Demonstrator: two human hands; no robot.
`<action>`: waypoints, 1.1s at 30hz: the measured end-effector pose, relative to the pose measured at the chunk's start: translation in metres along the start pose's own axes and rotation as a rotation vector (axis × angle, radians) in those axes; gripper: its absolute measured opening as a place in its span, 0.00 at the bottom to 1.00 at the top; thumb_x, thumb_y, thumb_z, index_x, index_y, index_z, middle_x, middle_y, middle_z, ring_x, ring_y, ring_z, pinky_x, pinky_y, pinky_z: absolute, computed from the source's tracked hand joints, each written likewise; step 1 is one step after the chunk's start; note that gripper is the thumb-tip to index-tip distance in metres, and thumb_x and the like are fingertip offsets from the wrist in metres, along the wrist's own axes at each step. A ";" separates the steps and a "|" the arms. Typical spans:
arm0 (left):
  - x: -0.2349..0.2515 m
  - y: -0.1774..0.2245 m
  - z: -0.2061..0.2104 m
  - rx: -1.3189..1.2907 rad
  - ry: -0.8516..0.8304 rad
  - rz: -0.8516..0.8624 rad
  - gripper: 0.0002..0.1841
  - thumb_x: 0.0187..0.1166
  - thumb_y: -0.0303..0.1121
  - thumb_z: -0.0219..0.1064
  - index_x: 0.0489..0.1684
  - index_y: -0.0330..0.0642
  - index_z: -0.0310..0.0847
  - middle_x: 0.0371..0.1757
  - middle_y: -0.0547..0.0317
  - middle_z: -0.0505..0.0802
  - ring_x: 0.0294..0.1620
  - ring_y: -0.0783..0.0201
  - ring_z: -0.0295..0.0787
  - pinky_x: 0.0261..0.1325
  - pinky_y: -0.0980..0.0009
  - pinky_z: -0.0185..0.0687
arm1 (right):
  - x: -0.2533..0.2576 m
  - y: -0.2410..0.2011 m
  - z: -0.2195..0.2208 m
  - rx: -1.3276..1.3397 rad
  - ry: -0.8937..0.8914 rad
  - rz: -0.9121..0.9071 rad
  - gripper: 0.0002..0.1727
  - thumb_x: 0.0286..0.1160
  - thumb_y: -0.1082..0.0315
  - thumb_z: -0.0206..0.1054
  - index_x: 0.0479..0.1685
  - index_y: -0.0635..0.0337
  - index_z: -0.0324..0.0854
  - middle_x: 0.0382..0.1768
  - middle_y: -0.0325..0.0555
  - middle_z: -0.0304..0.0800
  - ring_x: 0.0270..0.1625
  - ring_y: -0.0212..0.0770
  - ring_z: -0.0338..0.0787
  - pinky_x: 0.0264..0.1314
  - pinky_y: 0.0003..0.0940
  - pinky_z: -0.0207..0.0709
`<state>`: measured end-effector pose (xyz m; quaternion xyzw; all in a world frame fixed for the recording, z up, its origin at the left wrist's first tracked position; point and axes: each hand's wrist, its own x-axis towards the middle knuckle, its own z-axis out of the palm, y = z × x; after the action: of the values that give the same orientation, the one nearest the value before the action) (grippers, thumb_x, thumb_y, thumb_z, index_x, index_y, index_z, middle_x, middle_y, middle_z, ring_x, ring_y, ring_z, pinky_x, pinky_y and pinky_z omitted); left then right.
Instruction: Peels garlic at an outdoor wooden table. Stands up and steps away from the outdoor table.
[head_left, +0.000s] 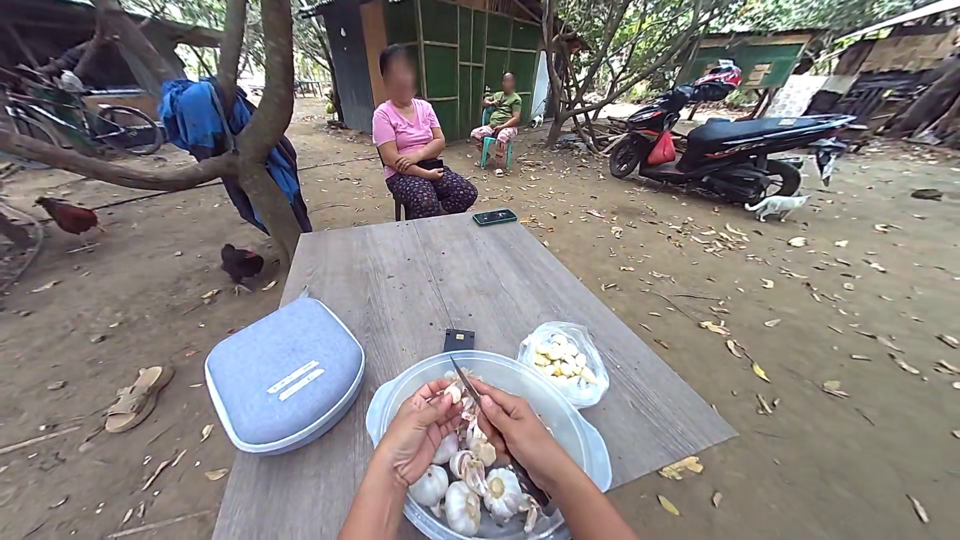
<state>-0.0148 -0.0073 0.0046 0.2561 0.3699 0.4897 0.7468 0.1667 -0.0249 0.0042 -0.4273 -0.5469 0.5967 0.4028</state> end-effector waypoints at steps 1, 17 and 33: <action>0.000 0.001 0.000 -0.024 0.005 -0.021 0.08 0.88 0.19 0.51 0.53 0.38 0.73 0.42 0.55 0.92 0.38 0.63 0.92 0.49 0.68 0.90 | 0.000 0.001 0.000 -0.029 -0.013 -0.036 0.25 0.91 0.65 0.46 0.83 0.64 0.67 0.24 0.28 0.71 0.18 0.23 0.67 0.21 0.20 0.65; 0.002 -0.009 0.003 0.393 0.220 0.609 0.23 0.90 0.28 0.48 0.80 0.24 0.62 0.58 0.50 0.91 0.43 0.68 0.91 0.50 0.72 0.86 | 0.002 0.006 -0.004 -0.583 0.314 -0.055 0.28 0.93 0.57 0.43 0.86 0.54 0.70 0.66 0.54 0.88 0.65 0.50 0.89 0.71 0.55 0.77; 0.009 -0.016 0.098 0.842 -0.106 0.921 0.25 0.87 0.37 0.57 0.76 0.27 0.70 0.46 0.52 0.93 0.45 0.67 0.91 0.55 0.66 0.87 | -0.010 -0.010 0.021 -0.855 0.302 -0.075 0.21 0.76 0.69 0.65 0.65 0.74 0.81 0.55 0.67 0.90 0.56 0.64 0.92 0.59 0.62 0.81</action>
<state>0.0749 -0.0068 0.0486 0.6856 0.3451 0.5603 0.3113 0.1504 -0.0403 0.0158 -0.6174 -0.6943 0.2334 0.2869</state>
